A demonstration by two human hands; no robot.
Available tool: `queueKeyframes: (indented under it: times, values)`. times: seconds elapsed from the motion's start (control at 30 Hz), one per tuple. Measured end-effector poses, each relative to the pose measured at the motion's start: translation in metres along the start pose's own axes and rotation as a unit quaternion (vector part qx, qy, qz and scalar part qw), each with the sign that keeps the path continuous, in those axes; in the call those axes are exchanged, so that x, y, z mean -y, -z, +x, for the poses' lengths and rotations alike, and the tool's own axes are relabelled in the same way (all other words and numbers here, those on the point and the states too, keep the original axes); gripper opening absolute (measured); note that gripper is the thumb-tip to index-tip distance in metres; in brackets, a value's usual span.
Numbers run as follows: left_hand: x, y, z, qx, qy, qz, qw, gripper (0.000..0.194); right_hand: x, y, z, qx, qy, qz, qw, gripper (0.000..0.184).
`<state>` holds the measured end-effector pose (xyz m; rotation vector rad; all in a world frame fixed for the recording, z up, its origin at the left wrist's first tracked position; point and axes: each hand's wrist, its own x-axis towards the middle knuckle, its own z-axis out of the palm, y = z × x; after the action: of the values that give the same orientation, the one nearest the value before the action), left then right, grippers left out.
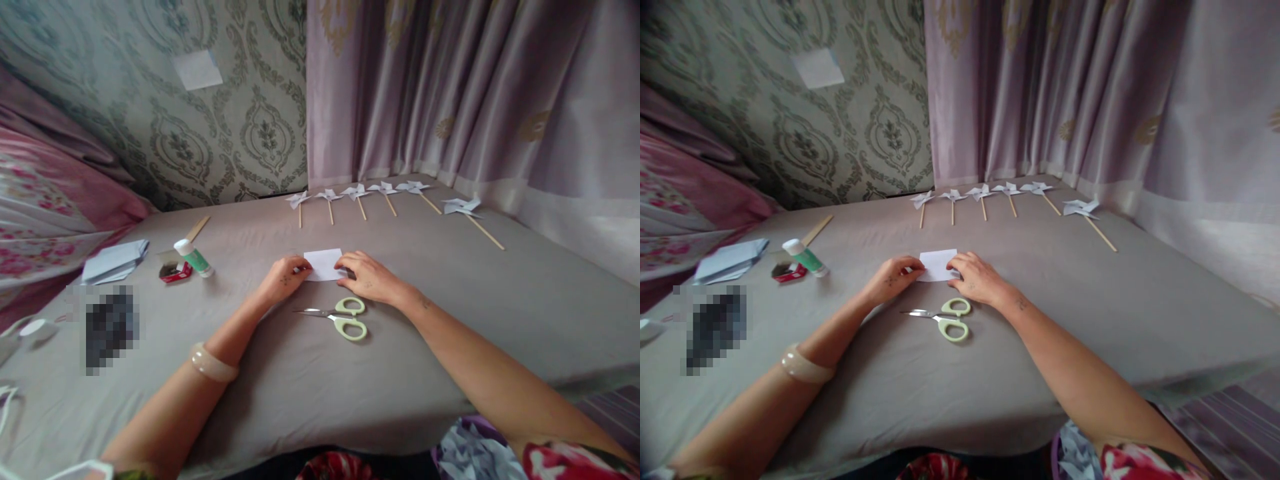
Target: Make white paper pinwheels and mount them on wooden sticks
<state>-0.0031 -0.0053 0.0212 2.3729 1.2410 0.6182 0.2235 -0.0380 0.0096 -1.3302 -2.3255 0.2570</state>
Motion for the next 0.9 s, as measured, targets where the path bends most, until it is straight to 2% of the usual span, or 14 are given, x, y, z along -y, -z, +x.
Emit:
queueKeyframes:
  times: [0.3,0.43,0.63,0.73,0.9]
  values:
    - [0.013,-0.007,-0.006,-0.015,-0.102,0.034,0.994,0.025,0.002,-0.001,-0.001,0.01,0.007,-0.016,1.0,0.016]
    - [0.012,-0.007,-0.008,-0.027,-0.114,0.022,0.993,0.027,0.004,-0.001,-0.002,0.01,0.026,-0.051,0.998,0.012]
    - [0.011,-0.01,-0.01,-0.035,-0.105,0.007,0.994,0.022,0.007,-0.002,-0.004,0.009,0.055,-0.113,0.992,0.015]
    - [0.013,-0.011,-0.011,-0.035,-0.103,0.015,0.994,0.026,0.01,-0.001,-0.005,0.012,0.05,-0.124,0.991,0.016]
    - [0.014,-0.012,-0.012,-0.043,-0.138,0.064,0.987,0.016,0.012,-0.001,-0.005,0.002,0.027,-0.114,0.993,0.013]
